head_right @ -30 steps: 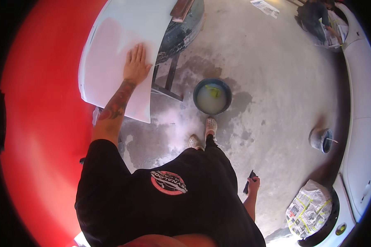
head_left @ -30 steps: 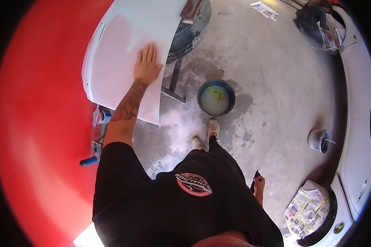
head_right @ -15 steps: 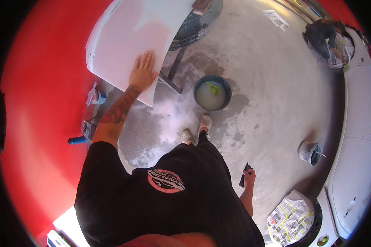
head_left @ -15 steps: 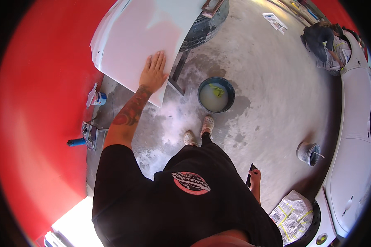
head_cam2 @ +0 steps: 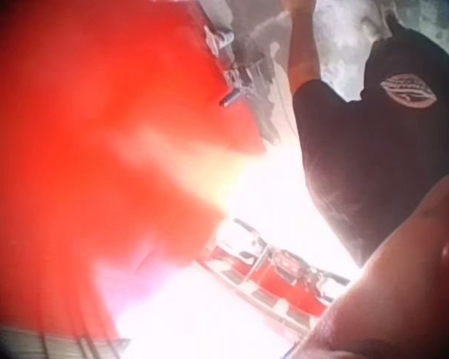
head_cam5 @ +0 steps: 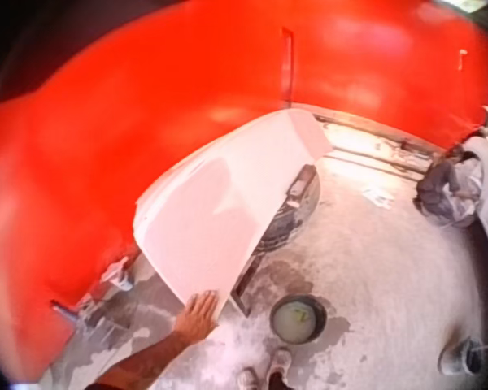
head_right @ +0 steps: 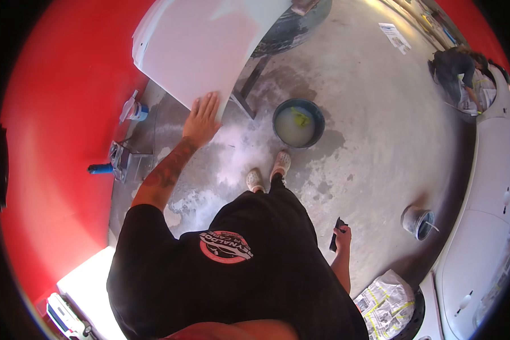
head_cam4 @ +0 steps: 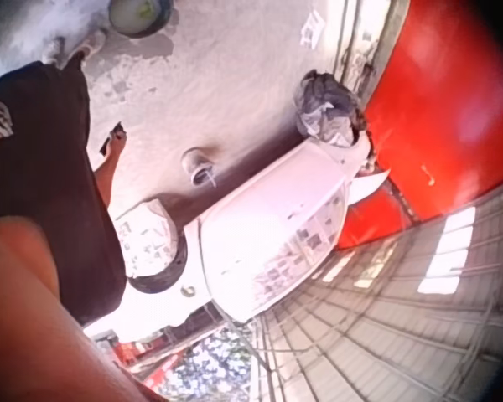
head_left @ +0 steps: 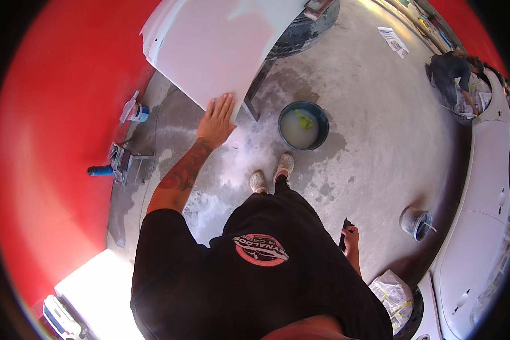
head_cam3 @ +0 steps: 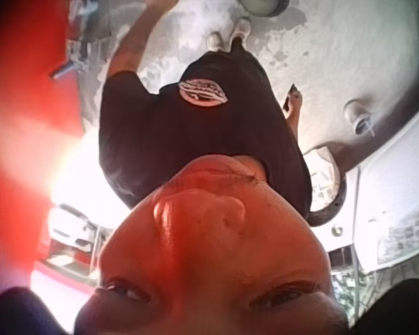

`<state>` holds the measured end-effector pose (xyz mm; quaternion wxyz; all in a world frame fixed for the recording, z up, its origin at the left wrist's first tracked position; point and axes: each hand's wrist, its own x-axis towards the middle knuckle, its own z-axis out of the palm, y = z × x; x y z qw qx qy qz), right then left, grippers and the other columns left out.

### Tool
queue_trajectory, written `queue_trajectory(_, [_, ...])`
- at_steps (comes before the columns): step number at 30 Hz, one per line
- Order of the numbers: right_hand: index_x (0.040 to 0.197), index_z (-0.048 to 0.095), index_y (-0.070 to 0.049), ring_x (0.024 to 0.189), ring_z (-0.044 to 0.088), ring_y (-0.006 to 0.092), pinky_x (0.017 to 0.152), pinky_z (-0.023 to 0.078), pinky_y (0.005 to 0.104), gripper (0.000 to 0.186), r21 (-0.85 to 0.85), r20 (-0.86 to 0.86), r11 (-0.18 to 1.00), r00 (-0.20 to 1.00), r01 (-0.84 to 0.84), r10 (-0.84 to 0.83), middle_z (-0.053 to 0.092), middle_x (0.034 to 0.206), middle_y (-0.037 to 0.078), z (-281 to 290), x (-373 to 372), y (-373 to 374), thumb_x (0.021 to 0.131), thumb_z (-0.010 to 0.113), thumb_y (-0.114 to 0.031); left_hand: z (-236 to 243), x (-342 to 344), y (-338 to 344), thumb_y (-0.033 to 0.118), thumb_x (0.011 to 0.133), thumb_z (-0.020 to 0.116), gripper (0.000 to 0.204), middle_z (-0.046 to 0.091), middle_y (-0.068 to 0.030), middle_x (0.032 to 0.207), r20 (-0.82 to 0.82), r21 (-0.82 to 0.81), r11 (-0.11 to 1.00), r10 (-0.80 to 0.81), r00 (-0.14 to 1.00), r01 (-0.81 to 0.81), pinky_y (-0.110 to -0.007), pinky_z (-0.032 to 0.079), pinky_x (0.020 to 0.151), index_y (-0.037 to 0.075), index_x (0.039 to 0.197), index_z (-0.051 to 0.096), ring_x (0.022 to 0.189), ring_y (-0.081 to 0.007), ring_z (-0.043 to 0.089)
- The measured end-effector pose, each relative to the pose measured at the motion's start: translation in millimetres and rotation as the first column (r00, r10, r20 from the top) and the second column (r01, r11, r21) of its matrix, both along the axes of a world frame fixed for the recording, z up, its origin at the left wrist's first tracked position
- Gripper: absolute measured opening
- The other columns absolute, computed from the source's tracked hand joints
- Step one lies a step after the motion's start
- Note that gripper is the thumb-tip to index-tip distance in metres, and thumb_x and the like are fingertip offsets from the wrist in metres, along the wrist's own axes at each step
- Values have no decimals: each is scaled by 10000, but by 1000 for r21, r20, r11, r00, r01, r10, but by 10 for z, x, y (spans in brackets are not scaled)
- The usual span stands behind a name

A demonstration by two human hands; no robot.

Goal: The person wet sands a car panel with a sanding block, washes and wipes the panel using a cloth dipped in a bucket of water, and feels the surface by hand.

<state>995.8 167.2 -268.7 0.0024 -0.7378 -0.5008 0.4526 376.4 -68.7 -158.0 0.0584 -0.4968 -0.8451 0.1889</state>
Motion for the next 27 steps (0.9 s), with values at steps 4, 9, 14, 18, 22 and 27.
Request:
queue_trajectory(4, [1024,579,-75,828,601,191,736,503,354,339,13,18,998,998,-53,53,617,941,71,95,-166,102,751,780,-74,-71,202,-247,590,935,490,873,163,-113,1643,87,-17,1000,19,996,-18,-477,109,1220,23,1547,236,1522,-247,124])
queue_trajectory(9, [1039,580,-73,839,604,202,751,502,359,346,-12,10,996,996,-84,84,624,954,88,-13,-205,193,754,775,-96,-40,414,-557,538,902,578,890,200,-124,1630,154,1,1000,26,988,-26,-496,150,1206,5,1535,249,1514,-256,157])
queue_trajectory(14, [1047,558,-96,770,593,187,678,495,366,324,13,9,993,993,-116,116,604,890,67,-136,-192,183,792,756,-114,251,374,-757,477,911,596,858,191,-152,1629,280,28,996,71,957,-82,-509,147,1206,0,1533,249,1514,-292,153])
queue_trajectory(18, [1037,578,-81,854,610,224,754,501,383,358,-50,21,996,997,-72,73,630,962,95,-114,-208,210,742,778,-114,698,-108,-771,440,945,568,807,184,-151,1630,95,123,985,112,989,-124,-514,145,1209,7,1540,238,1518,-298,143])
queue_trajectory(22, [1032,579,-81,853,609,221,764,500,369,358,5,-2,999,1000,-31,31,628,953,90,-95,-220,272,735,778,-107,1099,-604,-577,408,932,598,810,196,-157,1625,-18,98,989,109,994,-107,-509,151,1213,-2,1534,245,1512,-304,167])
queue_trajectory(27, [1079,561,-106,849,616,187,763,501,373,364,-12,-18,999,999,51,-51,630,941,58,-133,-136,344,774,759,-85,1398,-1290,121,470,897,628,891,194,-147,1627,-129,166,986,-4,992,25,-501,126,1225,-6,1536,229,1512,-298,160])
